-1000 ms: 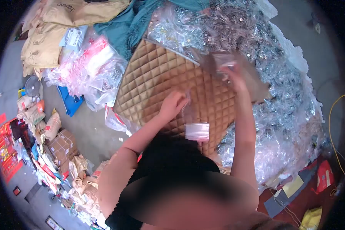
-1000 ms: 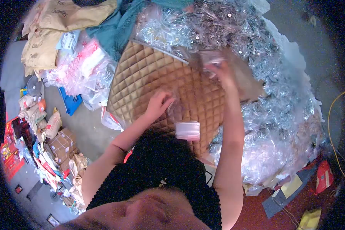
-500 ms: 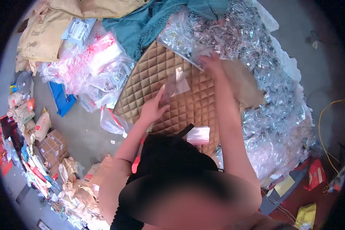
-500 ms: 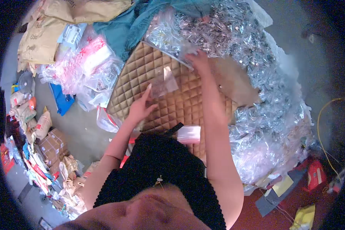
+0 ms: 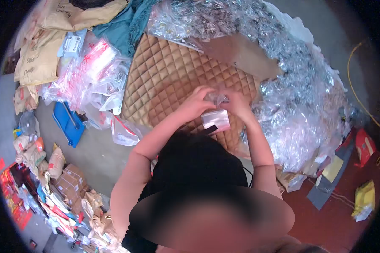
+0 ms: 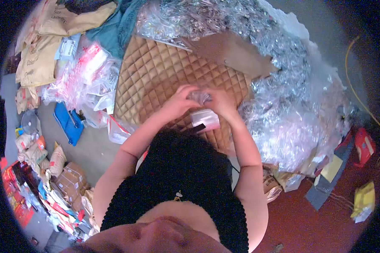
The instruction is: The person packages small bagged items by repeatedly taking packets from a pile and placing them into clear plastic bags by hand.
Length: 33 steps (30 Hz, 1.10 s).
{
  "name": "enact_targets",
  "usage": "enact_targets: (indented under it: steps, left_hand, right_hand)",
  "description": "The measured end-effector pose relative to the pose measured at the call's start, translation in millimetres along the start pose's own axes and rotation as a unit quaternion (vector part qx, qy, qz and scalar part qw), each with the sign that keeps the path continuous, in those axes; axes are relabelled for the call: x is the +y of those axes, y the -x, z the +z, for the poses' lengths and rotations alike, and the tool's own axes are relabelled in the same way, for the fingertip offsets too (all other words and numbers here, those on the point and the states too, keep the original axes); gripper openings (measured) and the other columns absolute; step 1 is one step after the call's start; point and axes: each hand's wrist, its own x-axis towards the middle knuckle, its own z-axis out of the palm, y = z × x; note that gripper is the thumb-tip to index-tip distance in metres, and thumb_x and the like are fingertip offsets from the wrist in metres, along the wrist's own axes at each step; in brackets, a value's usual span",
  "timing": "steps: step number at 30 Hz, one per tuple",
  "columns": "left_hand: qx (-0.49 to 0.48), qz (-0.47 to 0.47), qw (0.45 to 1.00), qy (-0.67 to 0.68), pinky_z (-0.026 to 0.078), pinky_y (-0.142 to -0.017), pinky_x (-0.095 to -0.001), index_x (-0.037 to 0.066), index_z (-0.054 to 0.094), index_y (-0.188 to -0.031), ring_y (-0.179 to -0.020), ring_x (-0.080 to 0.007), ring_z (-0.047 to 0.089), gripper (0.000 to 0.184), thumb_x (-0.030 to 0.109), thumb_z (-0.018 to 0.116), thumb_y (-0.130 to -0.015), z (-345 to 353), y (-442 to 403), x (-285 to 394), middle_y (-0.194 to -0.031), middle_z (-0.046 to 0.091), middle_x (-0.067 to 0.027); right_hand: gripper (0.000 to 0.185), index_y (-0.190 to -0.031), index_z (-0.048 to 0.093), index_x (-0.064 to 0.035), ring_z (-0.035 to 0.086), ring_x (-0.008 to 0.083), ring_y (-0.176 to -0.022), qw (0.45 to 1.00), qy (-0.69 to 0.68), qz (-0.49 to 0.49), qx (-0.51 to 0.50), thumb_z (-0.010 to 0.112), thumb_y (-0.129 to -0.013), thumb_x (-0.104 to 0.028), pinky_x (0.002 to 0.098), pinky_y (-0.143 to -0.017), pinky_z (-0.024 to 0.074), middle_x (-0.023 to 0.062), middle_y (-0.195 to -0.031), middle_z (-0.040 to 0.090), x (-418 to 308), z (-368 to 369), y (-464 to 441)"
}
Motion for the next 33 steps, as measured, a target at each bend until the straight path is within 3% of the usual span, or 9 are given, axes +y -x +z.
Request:
enact_targets:
  steps: [1,5,8,14,18,20,27,31,33]
  left_hand:
    - [-0.043,0.004,0.999,0.004,0.040,-0.100,-0.0448,0.016,0.074,-0.094,-0.121,-0.0394,0.046,0.024,0.005,0.067,-0.074,6.1,4.5,8.5,-0.129,0.052,-0.0158]
    - [-0.115,0.031,0.992,-0.045,0.036,-0.106,-0.0451,0.014,0.075,-0.091,-0.127,-0.0406,0.041,0.019,0.015,0.065,-0.074,29.7,20.6,32.8,-0.130,0.050,-0.0189]
    - [-0.155,0.017,0.988,-0.022,0.035,-0.107,-0.0456,0.014,0.075,-0.094,-0.129,-0.0415,0.039,0.021,0.014,0.064,-0.076,18.3,22.6,45.0,-0.132,0.049,-0.0193]
    - [-0.185,0.026,0.982,-0.004,0.036,-0.106,-0.0450,0.014,0.075,-0.094,-0.127,-0.0385,0.042,0.021,0.010,0.064,-0.076,22.2,9.8,63.1,-0.132,0.050,-0.0160]
    - [-0.221,0.050,0.974,0.007,0.036,-0.107,-0.0431,0.013,0.073,-0.096,-0.127,-0.0368,0.041,0.020,0.011,0.065,-0.078,24.9,-2.7,74.5,-0.133,0.050,-0.0148]
    - [-0.209,0.061,0.976,0.019,0.036,-0.106,-0.0429,0.013,0.073,-0.096,-0.127,-0.0359,0.042,0.020,0.012,0.065,-0.078,26.1,-16.4,77.9,-0.133,0.050,-0.0146]
    - [-0.234,0.097,0.965,0.062,0.038,-0.104,-0.0436,0.013,0.073,-0.096,-0.125,-0.0331,0.045,0.019,0.015,0.067,-0.079,33.1,-55.5,85.3,-0.129,0.054,-0.0131]
    - [0.023,-0.141,0.988,-0.056,0.040,-0.104,-0.0403,0.012,0.063,-0.119,-0.124,-0.0345,0.049,0.036,0.009,0.063,-0.084,40.8,-66.8,72.4,-0.126,0.057,-0.0169]
    - [-0.103,-0.103,0.984,-0.098,0.043,-0.101,-0.0396,0.013,0.059,-0.124,-0.122,-0.0348,0.050,0.040,0.009,0.062,-0.084,56.3,-35.4,42.7,-0.126,0.056,-0.0162]
  right_hand:
    - [0.041,-0.113,0.064,-0.0068,0.069,0.0298,-0.086,0.963,0.259,-0.045,-0.051,0.071,-0.074,-0.013,0.0406,-0.074,0.0539,0.0147,-0.099,0.070,-7.2,-3.1,11.2]
    - [0.030,-0.106,0.063,-0.0095,0.066,0.0398,-0.082,0.906,0.419,-0.032,-0.052,0.063,-0.076,-0.009,0.0485,-0.071,0.0521,0.0157,-0.106,0.063,-8.3,29.7,43.5]
    - [0.026,-0.104,0.060,-0.0051,0.065,0.0392,-0.085,0.973,0.170,-0.156,0.001,0.061,-0.078,-0.008,0.0469,-0.072,0.0519,0.0182,-0.107,0.060,-23.6,-1.4,73.2]
    - [0.025,-0.104,0.055,-0.0043,0.060,0.0359,-0.103,0.963,0.203,-0.036,-0.174,0.058,-0.080,-0.010,0.0462,-0.076,0.0505,0.0176,-0.108,0.060,-33.8,-11.4,84.5]
    - [0.025,-0.105,0.055,-0.0058,0.060,0.0349,-0.101,0.950,0.239,-0.136,-0.148,0.057,-0.082,-0.012,0.0464,-0.076,0.0501,0.0182,-0.106,0.061,-4.1,-11.4,103.1]
    - [0.019,-0.099,0.059,-0.0069,0.061,0.0332,-0.100,0.964,0.157,-0.213,0.034,0.056,-0.082,-0.016,0.0464,-0.076,0.0500,0.0190,-0.105,0.063,-14.8,-16.5,117.3]
    - [0.015,-0.090,0.068,-0.0140,0.066,0.0294,-0.083,0.934,0.324,-0.104,-0.107,0.058,-0.082,-0.021,0.0425,-0.078,0.0481,0.0121,-0.082,0.066,7.5,-55.6,114.4]
    - [0.012,-0.087,0.070,-0.0097,0.067,0.0282,-0.075,0.950,0.231,-0.075,0.196,0.059,-0.084,-0.015,0.0401,-0.069,0.0508,0.0147,-0.083,0.069,31.6,-129.7,124.5]
    - [0.018,-0.100,0.070,-0.0020,0.067,0.0182,-0.080,0.930,-0.056,-0.086,0.353,0.060,-0.090,-0.014,0.0317,-0.074,0.0519,0.0092,-0.090,0.070,82.7,-170.4,145.4]
